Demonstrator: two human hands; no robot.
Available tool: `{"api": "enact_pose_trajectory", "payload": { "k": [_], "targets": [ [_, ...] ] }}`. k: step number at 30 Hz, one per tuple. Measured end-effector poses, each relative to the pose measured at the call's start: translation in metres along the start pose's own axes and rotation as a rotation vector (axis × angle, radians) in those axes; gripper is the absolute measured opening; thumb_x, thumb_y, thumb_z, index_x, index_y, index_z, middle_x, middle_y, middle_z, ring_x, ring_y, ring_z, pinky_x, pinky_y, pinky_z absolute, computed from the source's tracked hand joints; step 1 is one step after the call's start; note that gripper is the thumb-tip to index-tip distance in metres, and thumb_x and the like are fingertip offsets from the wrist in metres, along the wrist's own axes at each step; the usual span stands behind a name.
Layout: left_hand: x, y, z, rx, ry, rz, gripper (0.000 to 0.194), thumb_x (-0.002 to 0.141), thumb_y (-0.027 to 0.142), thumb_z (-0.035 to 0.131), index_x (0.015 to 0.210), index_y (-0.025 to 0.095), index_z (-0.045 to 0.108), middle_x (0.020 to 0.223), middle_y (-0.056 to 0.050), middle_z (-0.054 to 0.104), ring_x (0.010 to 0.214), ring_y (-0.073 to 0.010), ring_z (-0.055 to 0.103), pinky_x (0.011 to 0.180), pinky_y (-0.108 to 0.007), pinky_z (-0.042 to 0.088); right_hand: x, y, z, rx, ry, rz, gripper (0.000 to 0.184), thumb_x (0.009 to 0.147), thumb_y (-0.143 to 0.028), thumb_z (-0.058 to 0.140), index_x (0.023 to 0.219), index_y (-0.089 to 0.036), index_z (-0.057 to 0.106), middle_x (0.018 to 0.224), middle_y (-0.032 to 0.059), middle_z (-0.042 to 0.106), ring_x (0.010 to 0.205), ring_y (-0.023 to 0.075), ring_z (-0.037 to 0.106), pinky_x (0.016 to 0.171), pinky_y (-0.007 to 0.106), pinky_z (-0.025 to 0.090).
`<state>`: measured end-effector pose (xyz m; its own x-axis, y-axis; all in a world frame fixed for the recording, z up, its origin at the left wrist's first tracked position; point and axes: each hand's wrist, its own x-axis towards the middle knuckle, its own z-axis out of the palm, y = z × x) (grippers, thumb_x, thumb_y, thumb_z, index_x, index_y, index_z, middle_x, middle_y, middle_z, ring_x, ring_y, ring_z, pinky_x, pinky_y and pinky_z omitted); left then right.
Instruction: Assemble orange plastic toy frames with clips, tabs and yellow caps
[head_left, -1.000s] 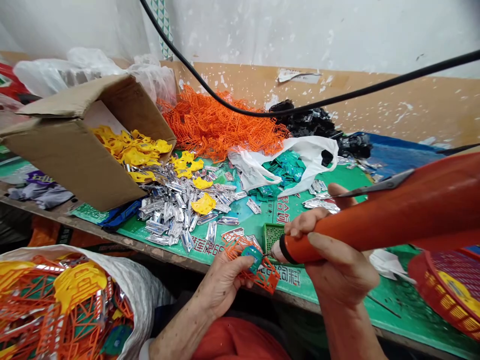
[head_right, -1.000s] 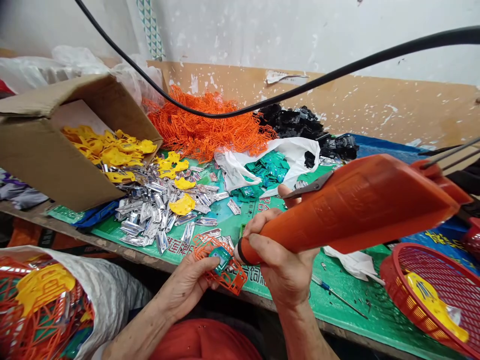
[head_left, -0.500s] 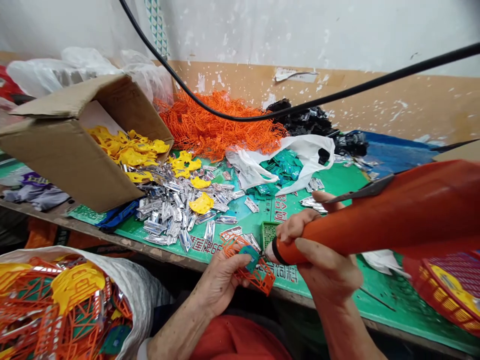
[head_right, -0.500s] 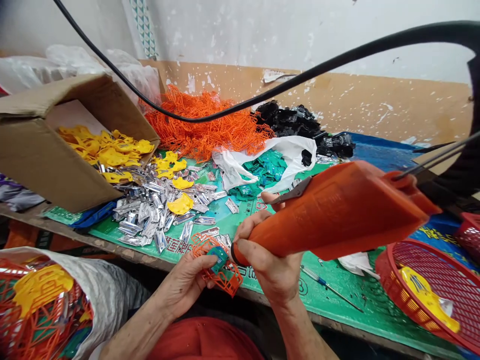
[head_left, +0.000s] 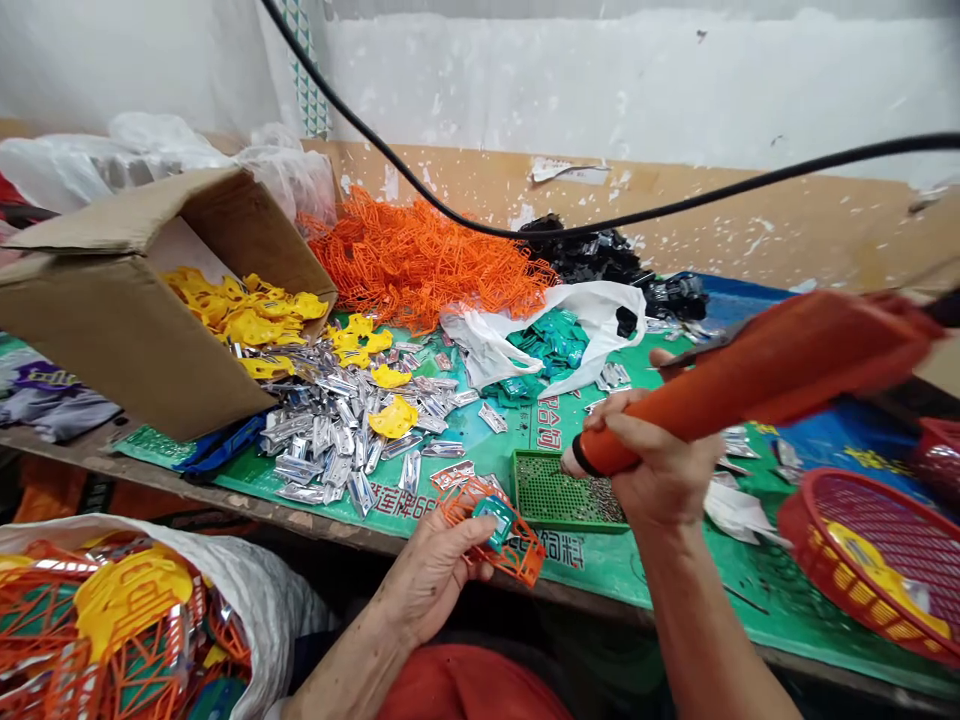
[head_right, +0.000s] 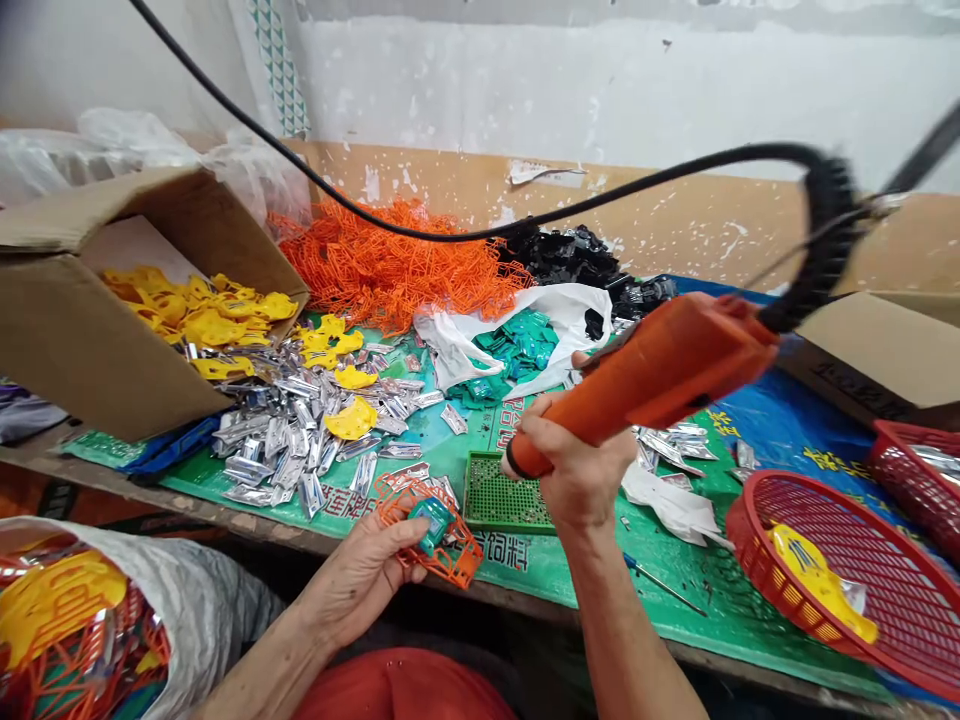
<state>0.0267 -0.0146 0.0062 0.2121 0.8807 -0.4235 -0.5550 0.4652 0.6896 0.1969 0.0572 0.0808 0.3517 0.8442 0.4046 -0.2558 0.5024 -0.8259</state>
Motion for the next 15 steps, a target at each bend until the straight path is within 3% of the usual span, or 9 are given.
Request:
{"api": "enact_pose_trajectory", "payload": {
  "k": [4, 7, 15],
  "targets": [
    [0.001, 0.000, 0.001, 0.007, -0.014, -0.007, 0.036, 0.067, 0.031, 0.084, 0.097, 0.018, 0.068, 0.082, 0.000, 0.068, 0.064, -0.0103, 0.062, 0.049, -0.019, 0.045, 0.012, 0.029, -0.009, -0.063, 0.026, 0.018, 0.017, 0.058, -0.013, 0.074, 0.068, -0.017, 0.061, 0.059, -0.0040, 0.062, 0.049, 0.0132, 0.056, 0.053, 0.031, 0.048],
    [0.002, 0.001, 0.001, 0.014, 0.005, -0.019, 0.039, 0.066, 0.032, 0.085, 0.097, 0.018, 0.067, 0.087, -0.002, 0.070, 0.068, -0.0120, 0.063, 0.052, -0.020, 0.046, 0.012, 0.042, -0.012, -0.107, 0.028, 0.025, 0.013, 0.058, -0.015, 0.074, 0.061, -0.016, 0.062, 0.059, -0.0025, 0.062, 0.050, 0.0128, 0.056, 0.051, 0.030, 0.046],
    [0.004, -0.001, -0.002, 0.010, 0.033, -0.034, 0.040, 0.067, 0.033, 0.085, 0.100, 0.018, 0.067, 0.087, -0.002, 0.070, 0.068, -0.0119, 0.062, 0.052, -0.021, 0.047, 0.009, 0.045, -0.009, -0.137, 0.013, 0.043, 0.009, 0.059, -0.017, 0.074, 0.058, -0.015, 0.065, 0.058, -0.0014, 0.062, 0.051, 0.0128, 0.054, 0.052, 0.029, 0.046]
  ]
}}
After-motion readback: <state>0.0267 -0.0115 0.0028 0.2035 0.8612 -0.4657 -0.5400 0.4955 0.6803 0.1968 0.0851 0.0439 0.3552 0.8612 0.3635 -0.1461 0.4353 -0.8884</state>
